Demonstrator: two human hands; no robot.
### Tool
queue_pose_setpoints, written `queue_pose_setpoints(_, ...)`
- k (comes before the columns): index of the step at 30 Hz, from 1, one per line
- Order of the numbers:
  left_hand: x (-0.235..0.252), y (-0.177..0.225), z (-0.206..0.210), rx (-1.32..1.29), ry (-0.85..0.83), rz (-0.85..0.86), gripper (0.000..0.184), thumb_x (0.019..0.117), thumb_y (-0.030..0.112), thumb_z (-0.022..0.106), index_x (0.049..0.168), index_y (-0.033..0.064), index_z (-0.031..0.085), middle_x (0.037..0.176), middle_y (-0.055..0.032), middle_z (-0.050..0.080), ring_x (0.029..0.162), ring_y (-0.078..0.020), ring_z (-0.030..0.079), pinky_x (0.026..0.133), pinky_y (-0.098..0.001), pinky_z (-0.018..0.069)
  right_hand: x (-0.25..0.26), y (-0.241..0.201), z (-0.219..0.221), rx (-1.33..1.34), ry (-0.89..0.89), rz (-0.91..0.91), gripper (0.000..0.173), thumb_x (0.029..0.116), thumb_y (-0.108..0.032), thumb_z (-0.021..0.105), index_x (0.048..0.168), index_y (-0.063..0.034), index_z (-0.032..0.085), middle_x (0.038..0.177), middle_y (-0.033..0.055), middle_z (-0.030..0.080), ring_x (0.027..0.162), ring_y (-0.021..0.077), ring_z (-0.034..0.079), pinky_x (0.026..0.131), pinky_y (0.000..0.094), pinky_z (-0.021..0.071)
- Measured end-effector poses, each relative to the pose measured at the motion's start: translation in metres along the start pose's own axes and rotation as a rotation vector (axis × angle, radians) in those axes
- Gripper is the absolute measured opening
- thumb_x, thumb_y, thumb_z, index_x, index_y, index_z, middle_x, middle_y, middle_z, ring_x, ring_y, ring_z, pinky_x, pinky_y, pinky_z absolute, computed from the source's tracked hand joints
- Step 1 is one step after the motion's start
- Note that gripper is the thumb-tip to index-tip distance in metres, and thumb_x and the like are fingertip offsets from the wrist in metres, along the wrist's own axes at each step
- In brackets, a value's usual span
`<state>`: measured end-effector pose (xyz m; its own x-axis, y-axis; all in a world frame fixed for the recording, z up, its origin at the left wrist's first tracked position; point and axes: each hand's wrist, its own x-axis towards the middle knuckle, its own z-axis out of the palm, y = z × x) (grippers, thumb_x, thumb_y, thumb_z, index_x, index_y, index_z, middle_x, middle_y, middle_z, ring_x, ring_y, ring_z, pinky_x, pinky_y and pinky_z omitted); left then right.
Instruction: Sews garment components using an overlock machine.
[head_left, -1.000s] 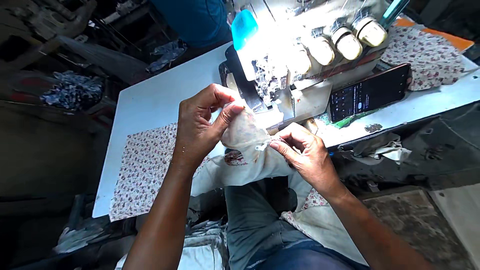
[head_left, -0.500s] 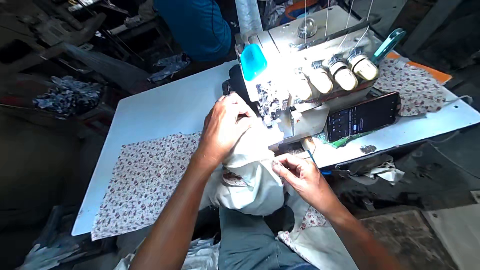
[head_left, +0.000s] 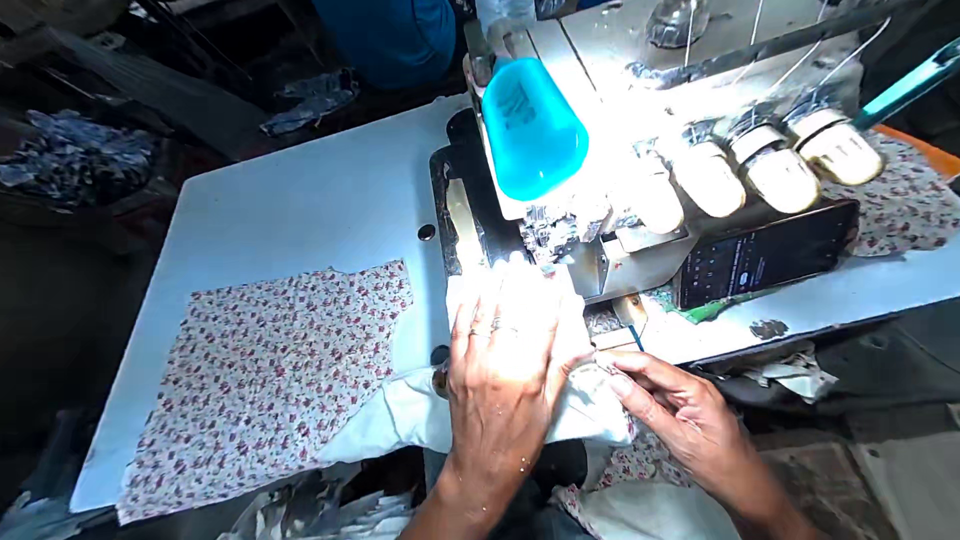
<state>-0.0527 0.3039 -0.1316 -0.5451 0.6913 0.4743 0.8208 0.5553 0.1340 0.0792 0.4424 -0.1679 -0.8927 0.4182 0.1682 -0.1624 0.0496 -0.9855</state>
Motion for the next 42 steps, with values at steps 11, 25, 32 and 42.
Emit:
queue_pose_setpoints(11,0.105,-0.063,0.000,-0.286,-0.049,-0.081,0.038,0.0987,0.012,0.055,0.130,-0.0084,0.050,0.151,-0.0316,0.040,0.136,-0.0392,0.049,0.111,-0.0457,0.0419,0.031,-0.008,0.009,-0.096,0.077,-0.076,0.015,0.0983,-0.012,0.063,0.105,-0.0006,0.070,0.084,-0.0054,0.070,0.073,-0.0091,0.061,0.068,0.0079,0.0526)
queue_pose_setpoints(25,-0.067,-0.177,-0.154,0.142,-0.212,-0.240,0.041,0.1027,0.022,0.059,0.137,-0.0006,0.060,0.127,-0.0365,0.059,0.116,-0.0635,0.054,0.090,-0.0810,0.0394,0.012,-0.007,0.032,-0.085,0.075,0.006,0.008,0.0966,-0.010,0.068,0.103,-0.0053,0.068,0.087,-0.0020,0.070,0.076,-0.0015,0.065,0.071,0.0153,0.0558)
queue_pose_setpoints(32,-0.044,-0.065,-0.083,-0.246,-0.012,-0.083,0.031,0.1052,0.016,0.055,0.121,-0.0080,0.066,0.121,-0.0240,0.067,0.105,-0.0291,0.068,0.091,-0.0427,0.0552,-0.012,0.010,0.038,-0.095,0.162,0.033,0.016,0.0990,-0.009,0.064,0.113,-0.0035,0.069,0.096,0.0001,0.072,0.083,-0.0003,0.067,0.077,0.0172,0.0569)
queue_pose_setpoints(42,-0.074,-0.010,0.016,-0.621,-0.083,-0.294,0.020,0.0909,0.024,0.075,0.097,0.0049,0.072,0.097,-0.0054,0.067,0.089,-0.0125,0.064,0.079,-0.0322,0.0528,-0.014,0.022,0.034,-0.224,0.202,-0.062,0.023,0.0987,-0.008,0.065,0.121,-0.0038,0.066,0.110,0.0063,0.069,0.093,0.0077,0.070,0.082,0.0237,0.0598)
